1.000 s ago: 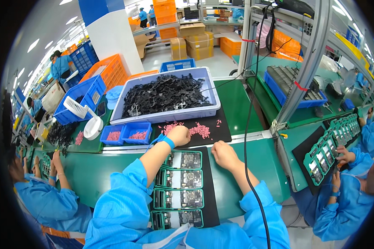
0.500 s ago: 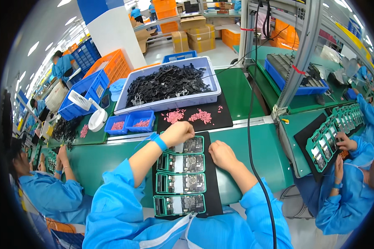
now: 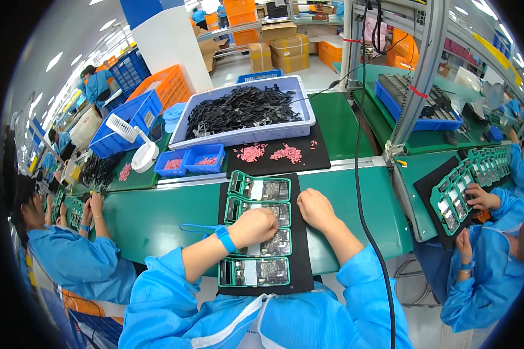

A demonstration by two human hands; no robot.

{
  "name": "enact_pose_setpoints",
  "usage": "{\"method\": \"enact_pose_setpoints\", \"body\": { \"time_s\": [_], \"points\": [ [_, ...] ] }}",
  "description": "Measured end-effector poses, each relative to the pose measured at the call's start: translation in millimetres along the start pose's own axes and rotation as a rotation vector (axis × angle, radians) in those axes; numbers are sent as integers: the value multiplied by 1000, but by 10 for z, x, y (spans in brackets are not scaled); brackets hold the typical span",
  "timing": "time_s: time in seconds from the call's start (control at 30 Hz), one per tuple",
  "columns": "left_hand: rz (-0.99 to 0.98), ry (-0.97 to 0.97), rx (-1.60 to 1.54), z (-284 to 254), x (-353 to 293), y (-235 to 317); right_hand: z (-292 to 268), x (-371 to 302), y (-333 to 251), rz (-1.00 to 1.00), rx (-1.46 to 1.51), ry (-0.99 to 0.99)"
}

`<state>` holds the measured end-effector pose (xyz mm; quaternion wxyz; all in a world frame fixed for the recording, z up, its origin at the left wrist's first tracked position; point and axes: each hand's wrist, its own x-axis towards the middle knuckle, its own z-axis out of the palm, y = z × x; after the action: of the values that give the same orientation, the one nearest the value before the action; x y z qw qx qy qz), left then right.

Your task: The person attaches small pink pads onto circuit boards held in a tray by hand, passes the tray to another worker along the assembly line, and scoops pink pads into a small container.

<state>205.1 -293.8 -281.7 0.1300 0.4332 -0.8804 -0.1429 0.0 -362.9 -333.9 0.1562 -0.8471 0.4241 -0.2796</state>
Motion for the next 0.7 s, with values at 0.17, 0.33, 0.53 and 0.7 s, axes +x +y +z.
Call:
{"method": "enact_pose_setpoints", "body": {
  "time_s": [0.17,0.33,0.53,0.7],
  "points": [
    [46,-15,144,74,-8,73,-13,-79,-40,3,-16,4],
    [33,-43,368,53,-14,274,-51,-161,-106,-11,-8,2],
    [60,51,432,85,-98,383,-134,-243,-194,-31,-43,25],
    [1,-34,300,110,-141,358,-150,-349,-198,-25,13,69]
  ]
}}
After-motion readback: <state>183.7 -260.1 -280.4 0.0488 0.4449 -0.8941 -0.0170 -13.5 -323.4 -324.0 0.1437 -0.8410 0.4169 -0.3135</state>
